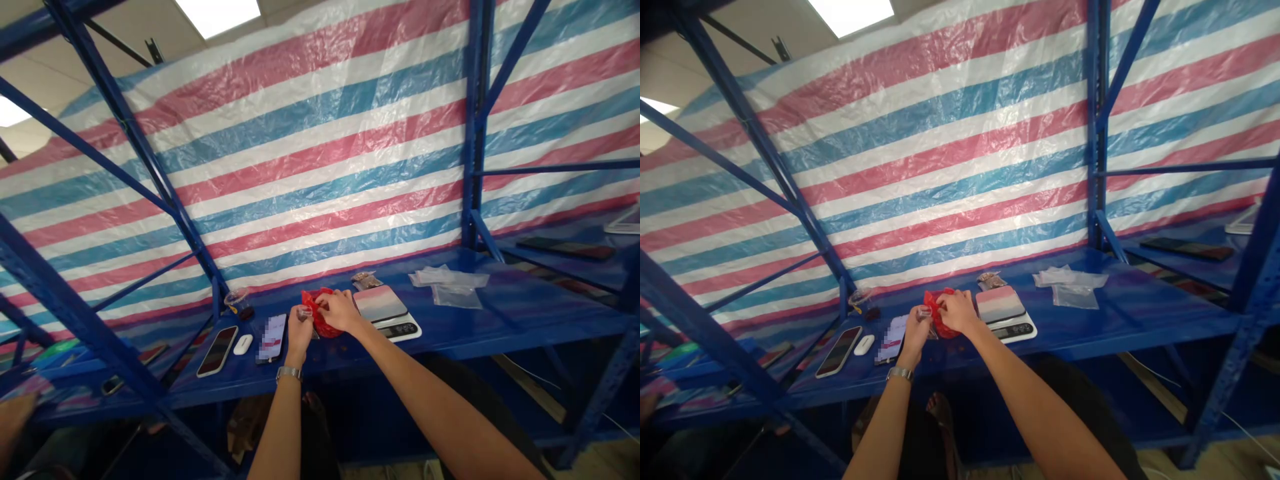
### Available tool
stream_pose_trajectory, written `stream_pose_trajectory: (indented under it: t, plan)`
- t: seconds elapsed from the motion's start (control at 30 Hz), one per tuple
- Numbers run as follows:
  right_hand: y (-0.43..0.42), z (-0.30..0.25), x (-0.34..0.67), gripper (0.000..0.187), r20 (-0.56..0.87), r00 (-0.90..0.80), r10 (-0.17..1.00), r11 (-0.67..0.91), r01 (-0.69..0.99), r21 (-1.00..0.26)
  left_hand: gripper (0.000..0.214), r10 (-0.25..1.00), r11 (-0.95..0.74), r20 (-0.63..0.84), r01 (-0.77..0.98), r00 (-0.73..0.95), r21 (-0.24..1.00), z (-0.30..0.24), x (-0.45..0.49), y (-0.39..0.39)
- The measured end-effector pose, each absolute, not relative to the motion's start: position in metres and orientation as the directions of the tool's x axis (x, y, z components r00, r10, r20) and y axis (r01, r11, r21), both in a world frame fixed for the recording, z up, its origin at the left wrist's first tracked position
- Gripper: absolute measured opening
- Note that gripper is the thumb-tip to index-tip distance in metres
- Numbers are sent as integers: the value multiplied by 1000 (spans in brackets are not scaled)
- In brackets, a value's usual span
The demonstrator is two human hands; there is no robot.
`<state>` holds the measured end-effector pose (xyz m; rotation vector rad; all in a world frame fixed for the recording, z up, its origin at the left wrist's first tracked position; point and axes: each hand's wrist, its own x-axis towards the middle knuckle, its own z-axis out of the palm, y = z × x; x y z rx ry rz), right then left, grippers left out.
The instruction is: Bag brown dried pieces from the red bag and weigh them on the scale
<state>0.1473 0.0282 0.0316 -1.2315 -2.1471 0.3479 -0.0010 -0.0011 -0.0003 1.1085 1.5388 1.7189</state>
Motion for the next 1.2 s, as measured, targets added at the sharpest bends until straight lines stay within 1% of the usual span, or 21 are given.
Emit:
stream_pose_trajectory:
  t: [0.1,0.23,0.3,0.37,0.47,0.57,0.67,0.73,0.8,0.87,0.97,1.03,1.2]
  plan:
    - [26,30,147,18,402,-395,826,558,673,-485,32,878,-166,207,132,-432,977,0,-3,-2]
    - [24,28,147,19,452,-443,774,617,687,-384,32,893,-159,203,140,-402,977,1,-3,-3]
    - [24,27,148,19,458,-454,764,626,694,-356,32,896,-162,207,145,-392,976,0,-3,-4]
    - [26,28,149,18,457,-435,776,610,701,-369,32,896,-176,225,158,-382,972,0,-3,-4]
    - [29,32,150,17,484,-361,798,575,697,-429,31,892,-209,265,188,-366,960,0,-2,-4]
    - [29,37,148,14,536,-296,791,580,643,-501,30,892,-234,296,212,-342,949,1,-1,-4]
    - [27,41,143,13,546,-329,770,625,563,-541,29,898,-249,312,226,-311,942,0,-1,-4]
    - [27,43,142,18,537,-363,761,643,532,-551,28,900,-250,313,231,-303,940,-2,-2,-4]
    - [27,43,144,26,520,-359,775,626,546,-556,28,903,-238,304,234,-305,943,-4,-3,-4]
    - [28,43,148,29,479,-359,801,589,615,-525,29,908,-219,287,236,-307,947,-5,-5,-3]
    - [27,41,154,22,389,-434,813,571,723,-387,29,906,-211,283,246,-314,946,-7,-7,-2]
    - [23,38,155,17,364,-467,806,580,746,-326,30,897,-222,300,255,-325,941,-7,-7,-1]
    - [17,34,148,17,370,-459,808,572,761,-305,31,891,-242,321,262,-321,934,-9,-6,2]
